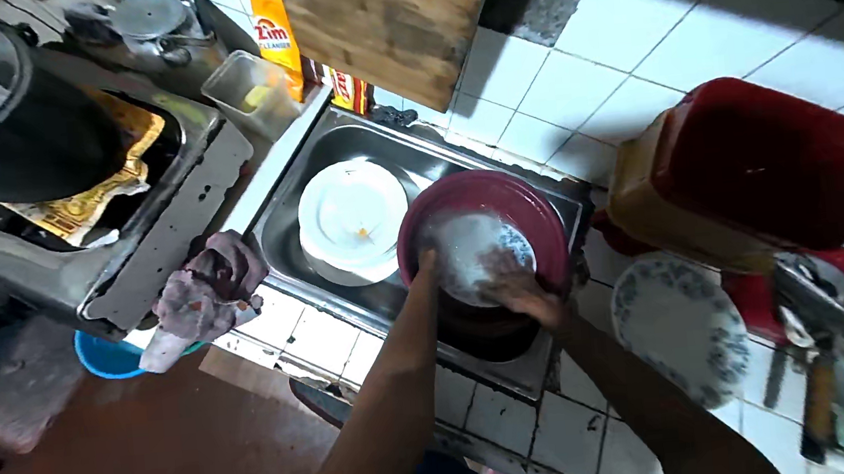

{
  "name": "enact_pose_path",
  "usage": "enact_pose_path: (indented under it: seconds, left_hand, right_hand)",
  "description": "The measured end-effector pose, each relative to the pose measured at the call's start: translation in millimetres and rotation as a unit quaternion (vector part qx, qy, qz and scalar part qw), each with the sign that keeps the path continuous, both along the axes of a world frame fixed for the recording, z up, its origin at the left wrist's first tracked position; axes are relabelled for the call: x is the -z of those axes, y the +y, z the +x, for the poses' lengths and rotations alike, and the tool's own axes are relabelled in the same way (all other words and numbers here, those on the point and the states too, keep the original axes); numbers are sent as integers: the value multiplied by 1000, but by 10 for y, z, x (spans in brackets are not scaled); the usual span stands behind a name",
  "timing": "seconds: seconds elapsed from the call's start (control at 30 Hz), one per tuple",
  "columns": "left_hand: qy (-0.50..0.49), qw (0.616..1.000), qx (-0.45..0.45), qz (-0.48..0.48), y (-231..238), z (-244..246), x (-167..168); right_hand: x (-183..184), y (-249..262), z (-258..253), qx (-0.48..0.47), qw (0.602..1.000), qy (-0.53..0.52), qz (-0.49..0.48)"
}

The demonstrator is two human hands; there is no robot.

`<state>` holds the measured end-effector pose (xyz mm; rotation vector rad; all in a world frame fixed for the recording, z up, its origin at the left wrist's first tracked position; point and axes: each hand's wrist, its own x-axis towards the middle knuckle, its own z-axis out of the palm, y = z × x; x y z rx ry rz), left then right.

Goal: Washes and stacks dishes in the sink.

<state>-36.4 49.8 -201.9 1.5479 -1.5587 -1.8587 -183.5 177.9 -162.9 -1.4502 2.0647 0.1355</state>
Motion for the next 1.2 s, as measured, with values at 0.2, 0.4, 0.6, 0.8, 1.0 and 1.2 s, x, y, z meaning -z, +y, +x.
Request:
enact_pose_path:
  seconds: [0.2,0.4,0.6,0.8,1.0,1.2]
  left_hand:
    - [-31,999,15,-13,-133,-178,68]
    - [-38,996,68,-36,-106,-142,-25]
    - [-55,998,35,-4,-155,-187,36]
    - [-38,999,-16,31,-200,-262,92]
    - [-121,980,157,-35,-196,-175,-60]
    - [-6,1000,-13,19,-201,-233,70]
  right_hand:
    - [-17,-641,242,141,987,-8,71]
    - [353,-373,456,-64,994,-55,-68]
    - [108,-136,-191,-11,999,14,-29]
    - [106,-790,406,138,987,-55,54]
    - [213,-206,357,-41,999,-19,-16]
    - [233,-392,-235,73,994,66,-51]
